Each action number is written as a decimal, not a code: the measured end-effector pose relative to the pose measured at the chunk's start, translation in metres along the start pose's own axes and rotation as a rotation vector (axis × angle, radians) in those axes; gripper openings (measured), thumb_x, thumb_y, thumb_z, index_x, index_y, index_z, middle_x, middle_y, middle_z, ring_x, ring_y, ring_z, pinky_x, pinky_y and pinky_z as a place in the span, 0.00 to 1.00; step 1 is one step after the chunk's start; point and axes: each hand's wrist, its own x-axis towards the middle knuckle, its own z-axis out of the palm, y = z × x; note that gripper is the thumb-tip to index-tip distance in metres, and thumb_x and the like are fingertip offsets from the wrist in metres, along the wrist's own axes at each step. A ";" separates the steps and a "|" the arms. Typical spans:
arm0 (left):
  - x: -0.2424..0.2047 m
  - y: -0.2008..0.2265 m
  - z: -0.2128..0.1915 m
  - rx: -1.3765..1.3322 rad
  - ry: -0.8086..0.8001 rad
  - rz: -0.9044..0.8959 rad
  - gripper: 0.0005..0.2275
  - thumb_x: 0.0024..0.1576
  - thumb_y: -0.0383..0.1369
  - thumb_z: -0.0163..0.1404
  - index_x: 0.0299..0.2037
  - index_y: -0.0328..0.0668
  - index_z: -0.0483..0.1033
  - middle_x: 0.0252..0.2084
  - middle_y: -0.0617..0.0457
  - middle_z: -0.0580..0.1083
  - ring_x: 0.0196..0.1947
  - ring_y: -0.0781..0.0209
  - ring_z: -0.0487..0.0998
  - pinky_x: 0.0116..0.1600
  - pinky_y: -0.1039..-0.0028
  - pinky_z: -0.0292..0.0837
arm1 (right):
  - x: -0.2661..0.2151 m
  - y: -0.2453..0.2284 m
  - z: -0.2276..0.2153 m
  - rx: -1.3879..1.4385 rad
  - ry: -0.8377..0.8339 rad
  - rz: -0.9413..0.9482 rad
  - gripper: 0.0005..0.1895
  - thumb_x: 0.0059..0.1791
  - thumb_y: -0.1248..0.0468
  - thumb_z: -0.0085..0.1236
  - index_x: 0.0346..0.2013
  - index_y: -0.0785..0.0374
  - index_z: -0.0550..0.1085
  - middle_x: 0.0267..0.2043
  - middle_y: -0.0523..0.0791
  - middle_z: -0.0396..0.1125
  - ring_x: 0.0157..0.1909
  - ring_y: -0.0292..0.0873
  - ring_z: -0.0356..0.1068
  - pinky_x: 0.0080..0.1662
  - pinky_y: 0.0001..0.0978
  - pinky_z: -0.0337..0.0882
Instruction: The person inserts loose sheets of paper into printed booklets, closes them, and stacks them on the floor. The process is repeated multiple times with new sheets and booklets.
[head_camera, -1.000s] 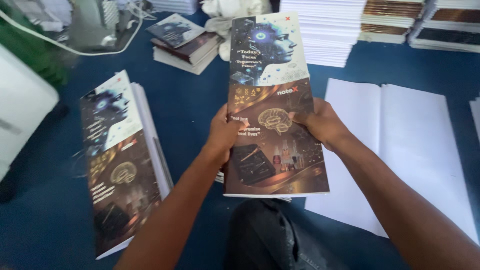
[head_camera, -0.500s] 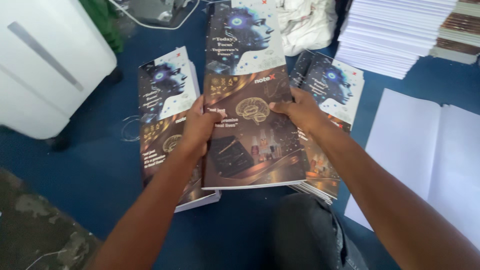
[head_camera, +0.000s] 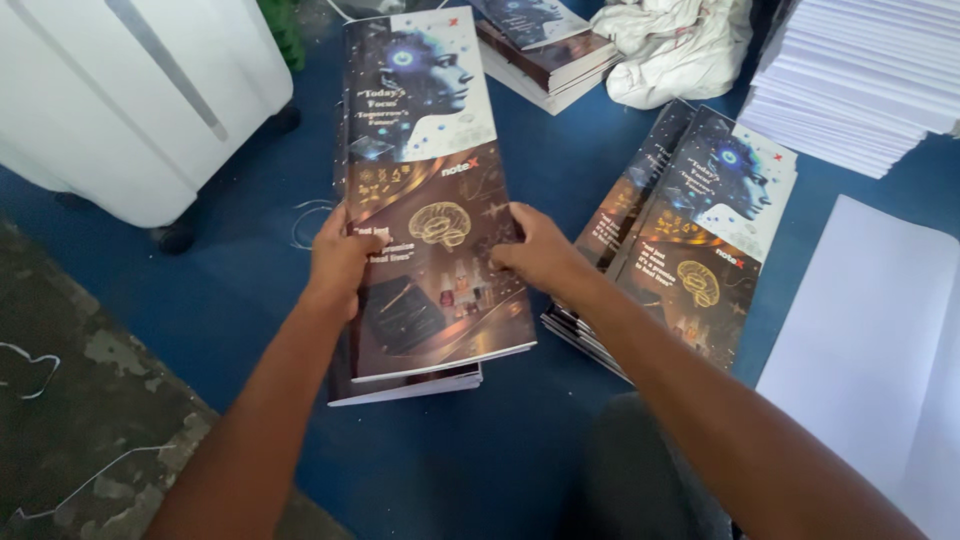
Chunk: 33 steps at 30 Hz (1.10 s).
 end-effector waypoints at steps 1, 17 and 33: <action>0.000 -0.003 -0.008 0.006 0.013 -0.006 0.25 0.49 0.16 0.49 0.59 0.43 0.72 0.46 0.51 0.77 0.40 0.63 0.80 0.45 0.73 0.77 | -0.001 0.003 0.005 -0.052 -0.010 -0.007 0.25 0.39 0.72 0.60 0.51 0.69 0.72 0.42 0.47 0.72 0.41 0.39 0.72 0.44 0.32 0.73; 0.014 -0.059 -0.070 0.086 0.093 -0.191 0.25 0.48 0.18 0.53 0.59 0.42 0.72 0.44 0.50 0.77 0.38 0.60 0.79 0.43 0.69 0.76 | 0.006 0.059 0.063 -0.126 -0.107 0.031 0.28 0.38 0.70 0.64 0.53 0.67 0.70 0.44 0.48 0.72 0.44 0.42 0.73 0.46 0.34 0.72; 0.024 -0.057 -0.060 0.756 0.169 -0.123 0.23 0.45 0.32 0.60 0.52 0.36 0.75 0.45 0.41 0.79 0.44 0.48 0.81 0.49 0.63 0.73 | 0.014 0.091 0.063 -0.303 -0.069 0.067 0.32 0.38 0.67 0.68 0.55 0.66 0.69 0.44 0.50 0.74 0.45 0.45 0.74 0.47 0.35 0.72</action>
